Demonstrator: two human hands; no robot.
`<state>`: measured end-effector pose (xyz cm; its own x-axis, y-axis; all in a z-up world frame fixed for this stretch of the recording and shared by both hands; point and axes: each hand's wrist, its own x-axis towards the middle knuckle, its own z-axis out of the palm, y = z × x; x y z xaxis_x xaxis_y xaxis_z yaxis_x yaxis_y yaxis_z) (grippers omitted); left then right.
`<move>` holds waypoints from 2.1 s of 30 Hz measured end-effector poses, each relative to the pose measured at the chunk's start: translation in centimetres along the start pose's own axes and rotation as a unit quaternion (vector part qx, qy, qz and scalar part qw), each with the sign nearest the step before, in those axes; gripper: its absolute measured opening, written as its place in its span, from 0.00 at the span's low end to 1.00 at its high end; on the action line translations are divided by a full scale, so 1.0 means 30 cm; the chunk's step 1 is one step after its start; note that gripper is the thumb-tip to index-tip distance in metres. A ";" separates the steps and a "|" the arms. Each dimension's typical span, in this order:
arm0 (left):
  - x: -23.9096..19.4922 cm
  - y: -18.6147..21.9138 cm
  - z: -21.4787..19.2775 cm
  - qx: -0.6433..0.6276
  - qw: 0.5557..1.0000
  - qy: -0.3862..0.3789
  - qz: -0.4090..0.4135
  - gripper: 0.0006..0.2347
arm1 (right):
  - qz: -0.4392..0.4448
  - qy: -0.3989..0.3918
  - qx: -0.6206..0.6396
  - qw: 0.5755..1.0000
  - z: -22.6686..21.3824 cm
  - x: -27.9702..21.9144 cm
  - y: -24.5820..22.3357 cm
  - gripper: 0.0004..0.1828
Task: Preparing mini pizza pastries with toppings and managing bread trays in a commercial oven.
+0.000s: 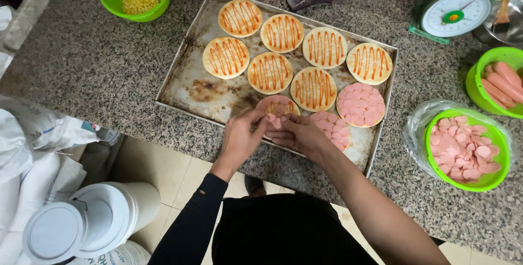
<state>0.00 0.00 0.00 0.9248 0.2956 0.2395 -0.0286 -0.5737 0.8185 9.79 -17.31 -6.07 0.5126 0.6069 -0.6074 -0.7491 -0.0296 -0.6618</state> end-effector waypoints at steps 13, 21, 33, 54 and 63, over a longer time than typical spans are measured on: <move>0.007 -0.058 -0.003 0.024 0.994 0.001 -0.109 0.06 | 0.026 0.000 -0.064 0.998 0.006 -0.005 -0.001 0.20; -0.017 -0.125 0.007 0.141 0.982 -0.015 -0.121 0.07 | -0.037 0.063 0.020 0.997 -0.026 0.001 0.000 0.16; -0.032 -0.100 0.046 0.191 0.979 -0.071 0.026 0.05 | -0.038 0.078 0.019 0.996 -0.073 -0.011 0.028 0.15; -0.031 -0.113 0.057 0.210 0.975 -0.055 0.043 0.05 | -0.036 0.090 0.037 0.995 -0.061 -0.022 0.040 0.13; 0.034 -0.044 0.041 0.091 0.990 -0.085 0.062 0.07 | -0.037 0.054 -0.016 0.998 -0.015 -0.006 0.012 0.15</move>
<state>1.46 0.12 -1.49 0.9696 0.0899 0.2275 -0.0913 -0.7297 0.6777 9.62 -17.80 -6.38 0.6092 0.5191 -0.5996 -0.6947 -0.0154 -0.7191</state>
